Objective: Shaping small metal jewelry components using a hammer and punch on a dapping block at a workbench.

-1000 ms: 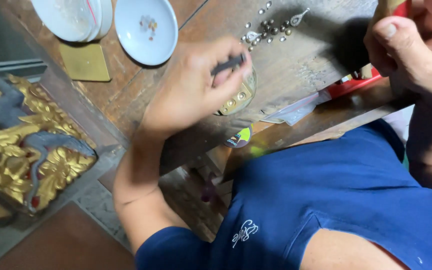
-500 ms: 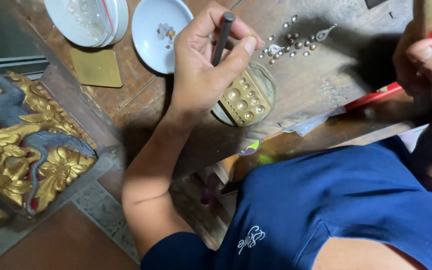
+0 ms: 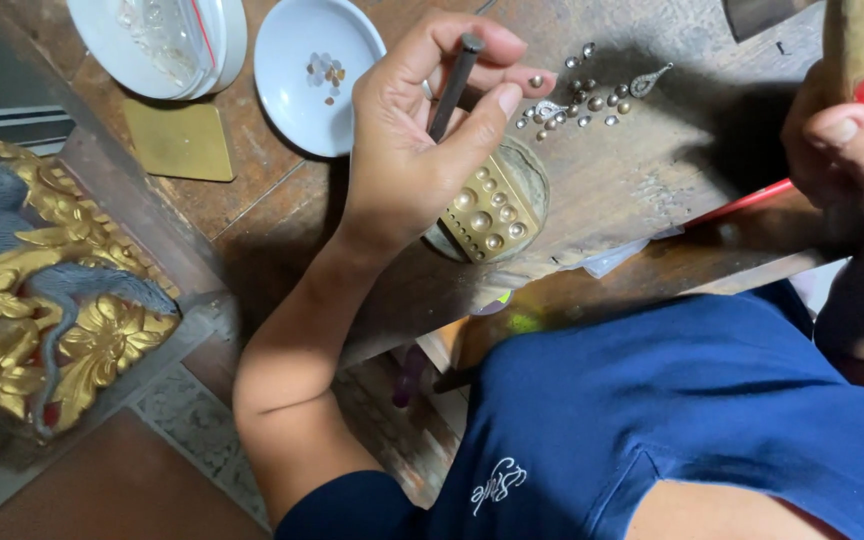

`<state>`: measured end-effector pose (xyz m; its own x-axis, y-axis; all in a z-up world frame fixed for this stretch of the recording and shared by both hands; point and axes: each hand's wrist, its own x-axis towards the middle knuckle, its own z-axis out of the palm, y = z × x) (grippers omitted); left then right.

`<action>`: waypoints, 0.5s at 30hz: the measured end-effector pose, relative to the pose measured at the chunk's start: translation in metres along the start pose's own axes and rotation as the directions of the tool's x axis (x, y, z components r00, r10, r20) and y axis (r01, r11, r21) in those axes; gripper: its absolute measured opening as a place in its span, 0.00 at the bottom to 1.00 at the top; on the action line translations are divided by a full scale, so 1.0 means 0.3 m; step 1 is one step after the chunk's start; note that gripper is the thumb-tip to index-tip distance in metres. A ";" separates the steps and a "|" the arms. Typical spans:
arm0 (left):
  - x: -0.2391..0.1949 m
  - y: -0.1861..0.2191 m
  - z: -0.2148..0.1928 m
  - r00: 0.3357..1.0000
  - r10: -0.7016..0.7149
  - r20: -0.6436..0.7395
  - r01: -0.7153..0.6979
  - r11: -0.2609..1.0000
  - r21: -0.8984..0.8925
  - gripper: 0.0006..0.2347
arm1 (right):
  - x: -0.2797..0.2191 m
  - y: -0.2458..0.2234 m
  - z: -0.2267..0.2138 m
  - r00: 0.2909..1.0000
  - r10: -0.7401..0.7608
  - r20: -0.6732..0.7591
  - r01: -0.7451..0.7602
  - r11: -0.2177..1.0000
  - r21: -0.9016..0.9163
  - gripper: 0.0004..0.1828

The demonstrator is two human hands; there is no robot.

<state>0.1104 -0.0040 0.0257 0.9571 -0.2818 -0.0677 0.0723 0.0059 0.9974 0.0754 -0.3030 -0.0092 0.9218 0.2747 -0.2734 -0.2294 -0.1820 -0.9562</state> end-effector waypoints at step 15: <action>-0.022 0.032 0.040 0.991 0.046 -0.127 -0.022 0.982 0.185 0.07 | -0.017 0.004 0.020 0.995 -0.044 -0.084 0.050 0.997 0.064 0.27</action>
<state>0.1016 -0.0136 0.0360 0.9872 -0.1574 -0.0247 -0.0018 -0.1659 0.9861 0.0686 -0.2989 -0.0095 0.9542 0.2018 -0.2210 -0.2027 -0.1076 -0.9733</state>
